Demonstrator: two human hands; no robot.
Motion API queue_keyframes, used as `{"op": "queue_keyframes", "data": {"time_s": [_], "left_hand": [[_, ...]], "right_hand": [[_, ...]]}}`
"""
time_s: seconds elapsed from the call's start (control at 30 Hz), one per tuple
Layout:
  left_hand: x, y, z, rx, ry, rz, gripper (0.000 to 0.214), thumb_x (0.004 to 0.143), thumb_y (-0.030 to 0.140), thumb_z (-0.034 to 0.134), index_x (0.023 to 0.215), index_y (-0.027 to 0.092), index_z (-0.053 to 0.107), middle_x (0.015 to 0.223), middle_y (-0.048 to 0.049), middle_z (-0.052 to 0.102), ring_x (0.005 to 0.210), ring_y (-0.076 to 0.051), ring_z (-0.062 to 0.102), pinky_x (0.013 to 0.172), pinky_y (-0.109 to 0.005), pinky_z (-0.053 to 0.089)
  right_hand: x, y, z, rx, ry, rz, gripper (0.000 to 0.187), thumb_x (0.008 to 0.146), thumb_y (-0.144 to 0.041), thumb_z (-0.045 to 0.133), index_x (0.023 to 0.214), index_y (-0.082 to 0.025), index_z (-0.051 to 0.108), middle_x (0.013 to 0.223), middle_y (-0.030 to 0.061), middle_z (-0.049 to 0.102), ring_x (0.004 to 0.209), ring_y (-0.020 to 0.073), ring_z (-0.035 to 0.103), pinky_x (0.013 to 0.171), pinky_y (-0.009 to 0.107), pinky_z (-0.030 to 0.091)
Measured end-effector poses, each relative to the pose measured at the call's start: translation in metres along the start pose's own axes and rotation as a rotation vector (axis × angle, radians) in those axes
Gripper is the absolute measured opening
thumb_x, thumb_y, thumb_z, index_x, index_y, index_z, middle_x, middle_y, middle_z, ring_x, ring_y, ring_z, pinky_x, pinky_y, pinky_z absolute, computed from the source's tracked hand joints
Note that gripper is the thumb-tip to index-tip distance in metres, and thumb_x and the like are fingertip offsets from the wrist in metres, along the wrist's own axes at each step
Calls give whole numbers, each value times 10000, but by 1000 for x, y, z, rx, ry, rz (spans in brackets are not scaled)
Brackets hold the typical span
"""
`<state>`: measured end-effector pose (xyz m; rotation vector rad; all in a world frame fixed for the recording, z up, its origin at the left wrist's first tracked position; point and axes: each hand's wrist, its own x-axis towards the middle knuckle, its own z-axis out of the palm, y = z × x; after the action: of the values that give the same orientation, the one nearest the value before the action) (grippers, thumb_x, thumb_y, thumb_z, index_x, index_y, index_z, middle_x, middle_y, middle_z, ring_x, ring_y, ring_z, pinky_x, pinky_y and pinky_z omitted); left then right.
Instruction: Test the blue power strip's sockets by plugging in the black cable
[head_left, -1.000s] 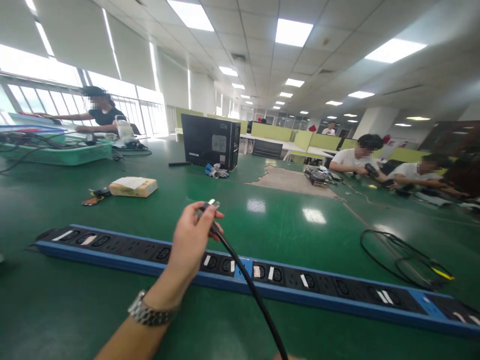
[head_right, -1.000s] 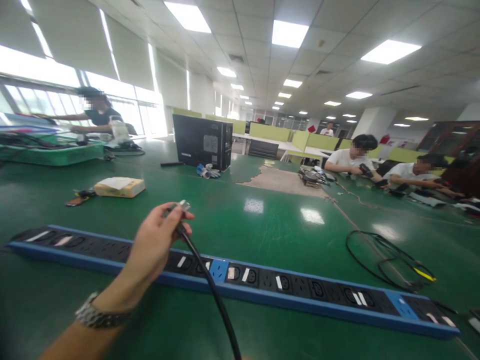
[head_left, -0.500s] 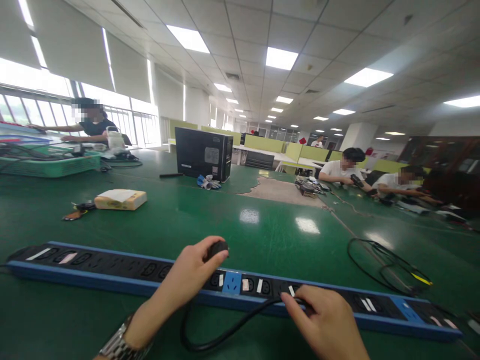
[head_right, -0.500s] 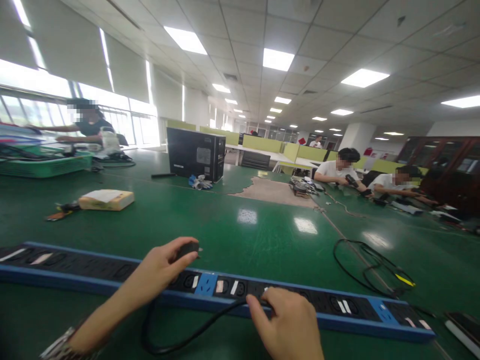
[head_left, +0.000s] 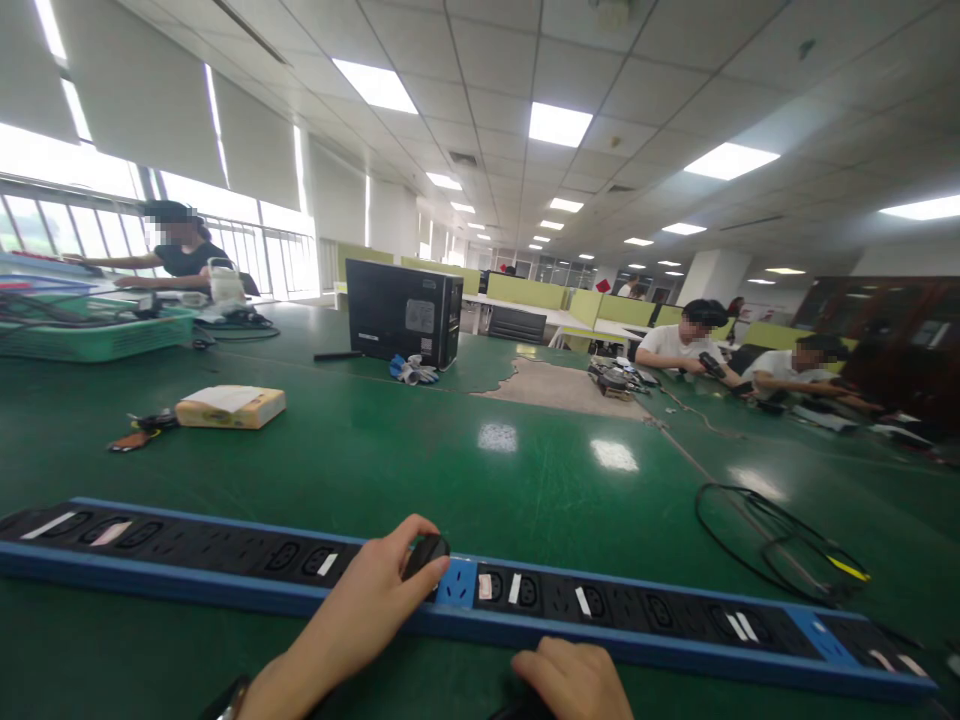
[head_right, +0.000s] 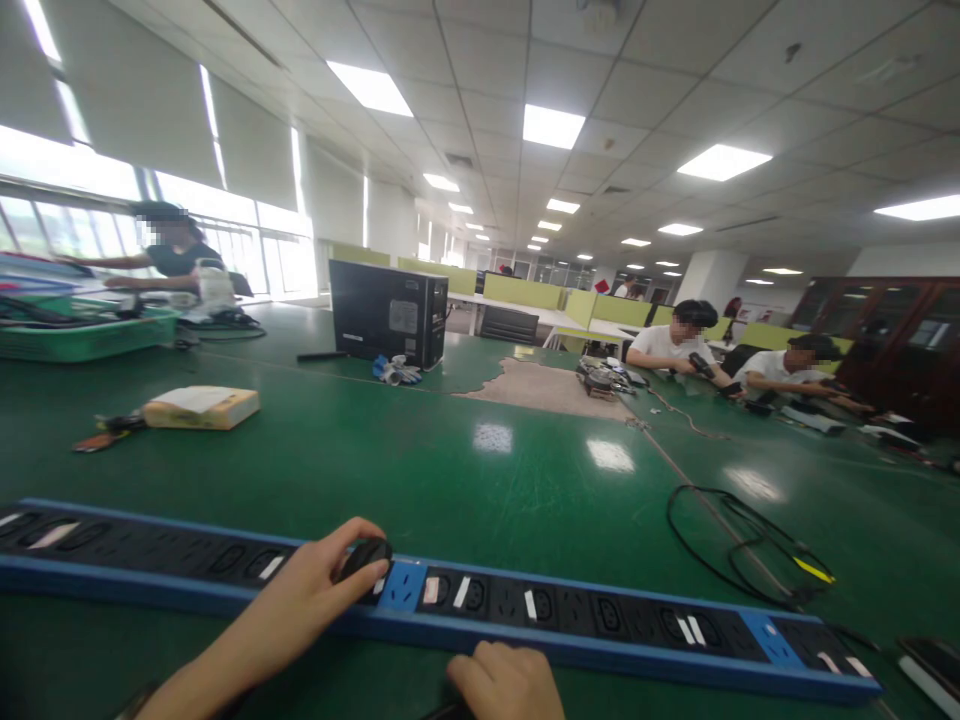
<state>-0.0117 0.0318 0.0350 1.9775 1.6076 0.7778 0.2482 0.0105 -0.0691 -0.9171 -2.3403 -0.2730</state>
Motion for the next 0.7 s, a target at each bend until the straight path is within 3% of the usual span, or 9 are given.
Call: {"op": "queue_keyframes", "data": {"time_s": [0.13,0.33,0.5,0.7], "left_hand": [[3,-1,1,50,-23,13,302,878,459,439,1021,225,567,703,11,632,667,-187,599,609,-261,366],[5,-6,-4,208,-27,8,252,869,444,468,988,250,577,864,-24,681,814,-215,631,678,-271,385],[4,-9,-4,211,-34,-48,260,874,462,448,885,232,569,823,-21,676,795,-211,622,664,-271,371],[2,-8,-1,141,-41,-48,237,861,438,477,831,212,540,761,-5,655,747,-189,606,631,-260,347]], "right_hand": [[3,1,4,-34,21,-61,676,937,-639,170,591,-218,571,524,-4,554,471,114,511,466,287,215],[5,8,16,15,184,-322,668,1029,-327,169,416,-162,376,394,-26,380,374,77,304,424,283,110],[3,12,4,40,349,-231,657,1019,-364,218,398,-174,322,371,-39,300,373,73,263,423,284,125],[-4,11,-4,53,349,-86,516,958,-248,380,445,-197,377,410,-43,341,403,78,338,456,258,209]]}}
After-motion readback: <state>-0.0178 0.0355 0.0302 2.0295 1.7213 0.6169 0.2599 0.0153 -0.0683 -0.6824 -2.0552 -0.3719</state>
